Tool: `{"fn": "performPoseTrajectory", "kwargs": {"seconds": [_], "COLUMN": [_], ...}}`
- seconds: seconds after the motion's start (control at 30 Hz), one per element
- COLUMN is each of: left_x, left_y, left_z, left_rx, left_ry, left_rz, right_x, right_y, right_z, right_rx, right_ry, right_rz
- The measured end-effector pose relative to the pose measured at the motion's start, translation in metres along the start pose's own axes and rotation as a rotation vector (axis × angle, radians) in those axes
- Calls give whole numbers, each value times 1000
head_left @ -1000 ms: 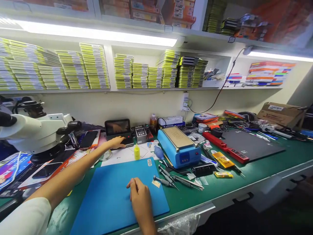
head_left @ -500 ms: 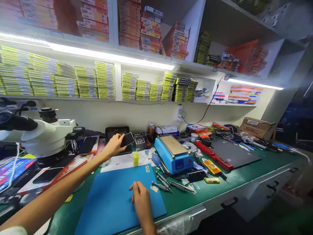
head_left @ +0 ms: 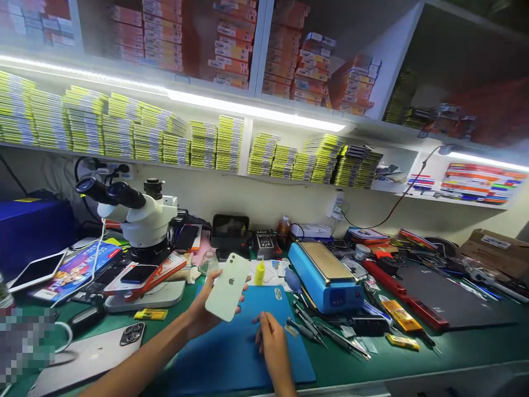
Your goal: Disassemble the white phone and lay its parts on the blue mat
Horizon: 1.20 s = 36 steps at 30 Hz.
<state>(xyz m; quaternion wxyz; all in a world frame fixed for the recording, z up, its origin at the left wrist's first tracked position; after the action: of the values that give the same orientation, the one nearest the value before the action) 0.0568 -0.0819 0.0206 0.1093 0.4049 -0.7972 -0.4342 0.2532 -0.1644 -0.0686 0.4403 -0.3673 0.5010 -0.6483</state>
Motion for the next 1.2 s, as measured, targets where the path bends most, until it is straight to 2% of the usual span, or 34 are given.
{"fn": "performPoseTrajectory", "kwargs": {"seconds": [0.23,0.43,0.87,1.2], "left_x": [7,18,25,24], "left_y": [-34,-44,-44,-49], "left_z": [22,33,33,42], "left_rx": [244,278,382,407], "left_ry": [-29,-50,-117,20], "left_rz": [267,399,364,331], "right_x": [9,18,33,33], "right_y": [-17,-26,-35,-30], "right_z": [1,0,1,0], "right_rx": [-16,27,152,213], "right_ry": [13,24,14,-54], "right_rz": [-6,2,164,204]}}
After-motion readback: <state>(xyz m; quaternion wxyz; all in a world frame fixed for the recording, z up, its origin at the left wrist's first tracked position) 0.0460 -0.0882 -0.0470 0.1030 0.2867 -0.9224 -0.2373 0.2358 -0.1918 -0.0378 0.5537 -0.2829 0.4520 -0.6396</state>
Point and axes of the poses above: each hand's wrist, its own x-axis away from the middle knuckle, its own z-axis out of the back of the hand, y = z × x, the point moved 1 cm from there along -x, towards the middle knuckle, and after that the axes turned 8 degrees about -z, right-handed, at the moved point
